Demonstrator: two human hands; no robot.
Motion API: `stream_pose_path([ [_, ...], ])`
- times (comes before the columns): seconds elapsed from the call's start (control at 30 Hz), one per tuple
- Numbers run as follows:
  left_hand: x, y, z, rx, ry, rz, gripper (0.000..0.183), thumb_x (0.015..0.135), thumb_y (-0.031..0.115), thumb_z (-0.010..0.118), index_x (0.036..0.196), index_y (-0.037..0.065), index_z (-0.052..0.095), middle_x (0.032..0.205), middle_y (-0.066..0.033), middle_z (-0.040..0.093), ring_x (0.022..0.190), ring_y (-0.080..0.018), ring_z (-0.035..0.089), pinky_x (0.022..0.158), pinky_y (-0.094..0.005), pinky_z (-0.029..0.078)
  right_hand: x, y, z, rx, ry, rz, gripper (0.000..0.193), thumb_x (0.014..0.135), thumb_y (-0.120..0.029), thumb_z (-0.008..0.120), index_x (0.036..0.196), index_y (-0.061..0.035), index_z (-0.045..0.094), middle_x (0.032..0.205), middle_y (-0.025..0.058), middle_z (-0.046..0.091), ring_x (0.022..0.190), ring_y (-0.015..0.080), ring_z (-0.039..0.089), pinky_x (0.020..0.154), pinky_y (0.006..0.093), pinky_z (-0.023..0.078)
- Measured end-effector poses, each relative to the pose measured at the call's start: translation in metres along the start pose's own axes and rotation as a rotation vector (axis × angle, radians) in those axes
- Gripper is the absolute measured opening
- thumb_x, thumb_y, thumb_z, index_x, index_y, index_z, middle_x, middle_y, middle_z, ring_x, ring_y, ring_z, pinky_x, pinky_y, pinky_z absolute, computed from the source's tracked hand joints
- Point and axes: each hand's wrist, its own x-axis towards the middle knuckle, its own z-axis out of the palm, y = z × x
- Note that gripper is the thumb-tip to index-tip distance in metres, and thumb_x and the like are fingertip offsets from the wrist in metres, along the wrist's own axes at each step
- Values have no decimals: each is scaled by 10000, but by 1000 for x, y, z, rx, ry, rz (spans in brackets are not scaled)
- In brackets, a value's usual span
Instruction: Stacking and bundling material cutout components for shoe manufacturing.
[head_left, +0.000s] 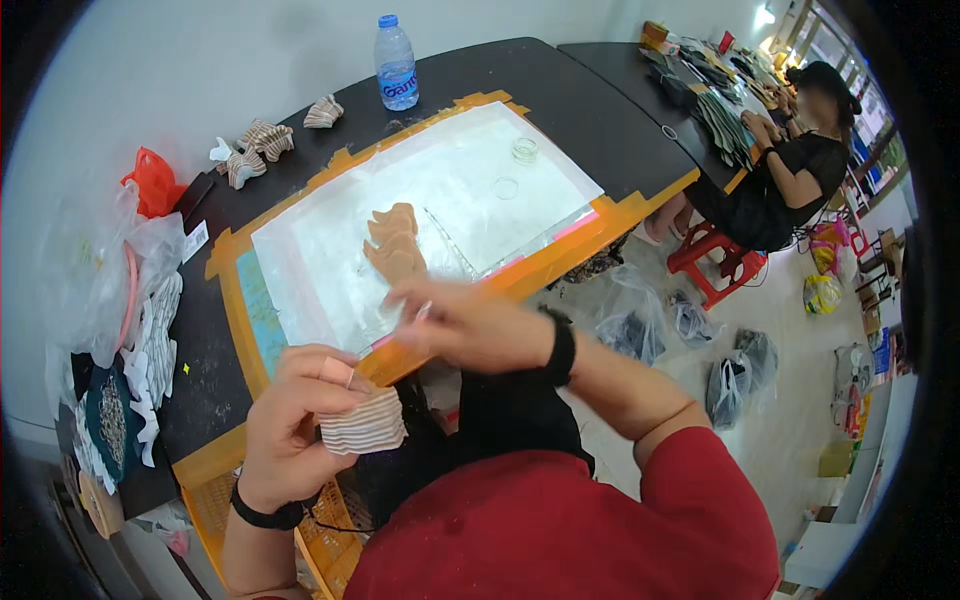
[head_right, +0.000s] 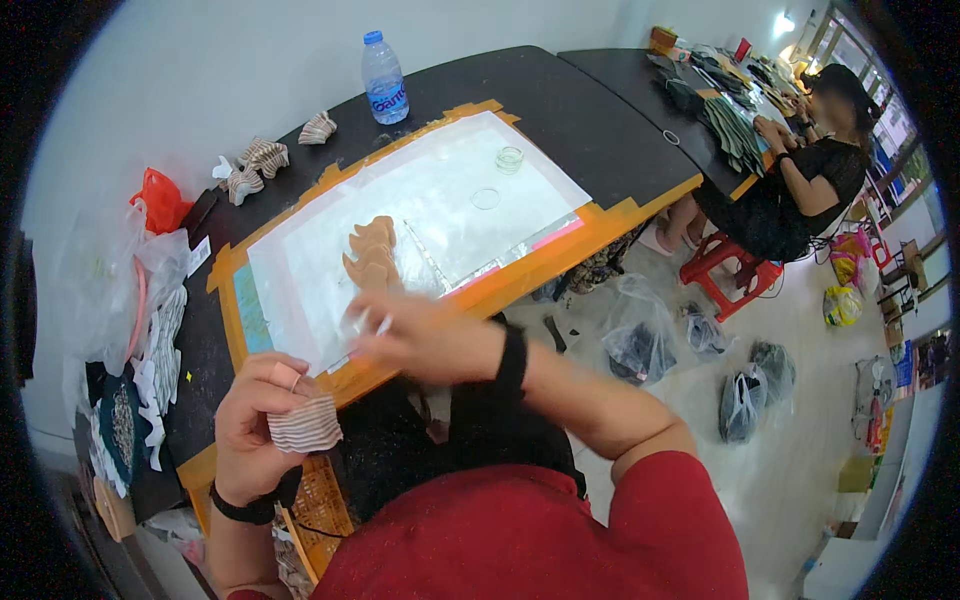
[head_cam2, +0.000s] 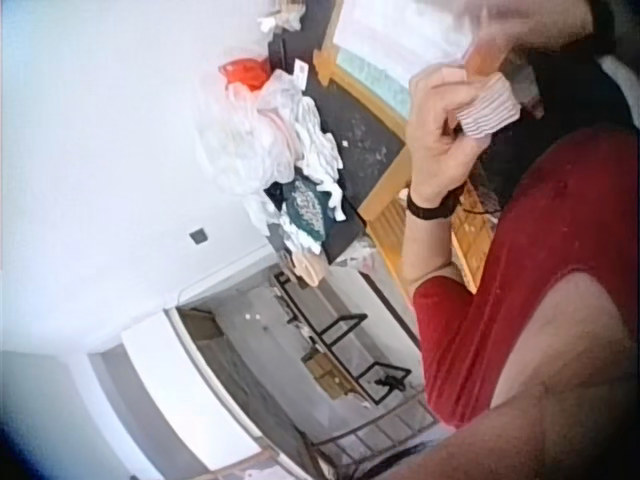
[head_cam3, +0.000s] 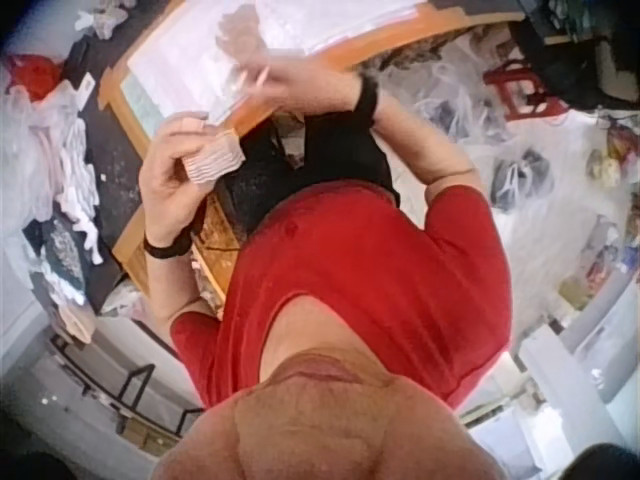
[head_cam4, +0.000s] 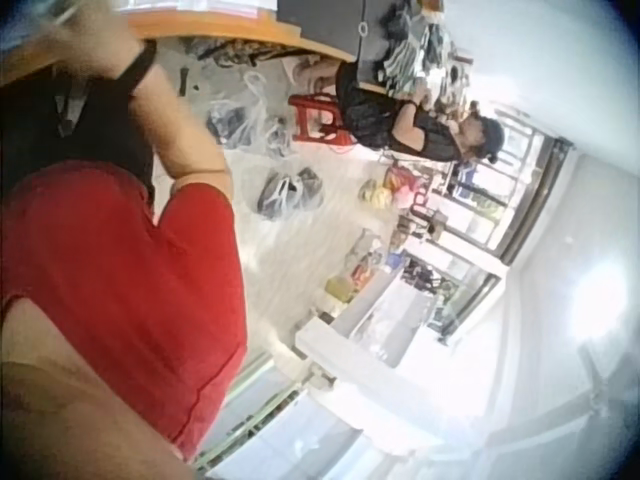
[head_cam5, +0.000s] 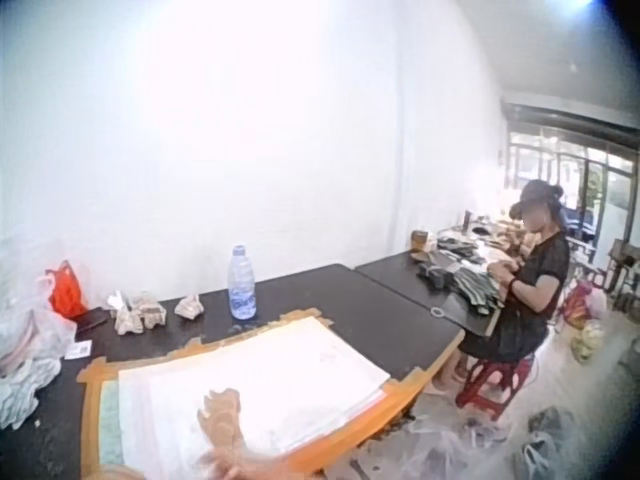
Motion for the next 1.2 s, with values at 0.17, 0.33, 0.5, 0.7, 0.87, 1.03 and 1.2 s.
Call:
stream_pose_path([
  [0.17, -2, -15, 30, -191, 184, -206, 411, 721, -117, 706, 1101, 12, 622, 1153, -103, 577, 1073, -201, 598, 947, -315, 481, 26, 73, -107, -1035, 280, 191, 139, 872, -65, 613, 1008, -42, 631, 1002, 162, 614, 938, 334, 645, 835, 399, 527],
  [0.33, 1, -24, 49, -429, 203, -288, 435, 760, -146, 691, 1149, 16, 587, 1182, -82, 551, 1109, -180, 604, 973, -311, 505, 41, 109, -121, -1208, 14, 229, 107, 903, -62, 540, 943, -20, 630, 970, 167, 631, 924, 333, 647, 818, 405, 524],
  [0.5, -2, -25, 49, -424, 267, -307, 406, 751, -134, 706, 1117, 13, 607, 1336, -109, 497, 1179, -194, 582, 990, -326, 497, 21, 81, -126, -491, 159, 168, 104, 901, -100, 593, 939, -13, 632, 878, 114, 649, 781, 229, 623, 714, 318, 502],
  [0.7, 11, -41, 53, -572, 155, -368, 445, 757, -101, 704, 1173, 26, 612, 1587, -114, 296, 1299, -193, 504, 1036, -319, 447, -2, -14, -52, -123, -142, -74, 92, 935, -118, 648, 946, -30, 622, 809, -14, 555, 720, 67, 484, 646, 231, 418],
  [0.87, 3, -23, 55, -725, 315, -407, 429, 809, -43, 712, 1212, 10, 573, 1159, -88, 651, 1062, -186, 636, 954, -331, 501, 1, -4, -25, 376, -172, 15, 141, 988, -155, 594, 1026, -20, 606, 934, -6, 609, 895, 58, 568, 802, 209, 456],
  [1.03, -21, -12, 34, -684, 332, -403, 683, 718, 220, 881, 1241, 27, 488, 1265, -108, 573, 1157, -238, 578, 1004, -380, 490, -18, -24, 5, 1405, -115, 173, 197, 1001, -169, 544, 1117, -19, 597, 1053, 37, 646, 882, 107, 578, 831, 283, 483],
  [1.2, -27, 17, 48, -586, 326, -390, 633, 734, 213, 864, 1228, 36, 510, 1207, -99, 604, 1100, -223, 604, 966, -370, 509, -33, -21, 10, 1565, -223, 84, 141, 987, -154, 517, 996, -35, 592, 942, 28, 599, 716, 90, 506, 692, 261, 453],
])
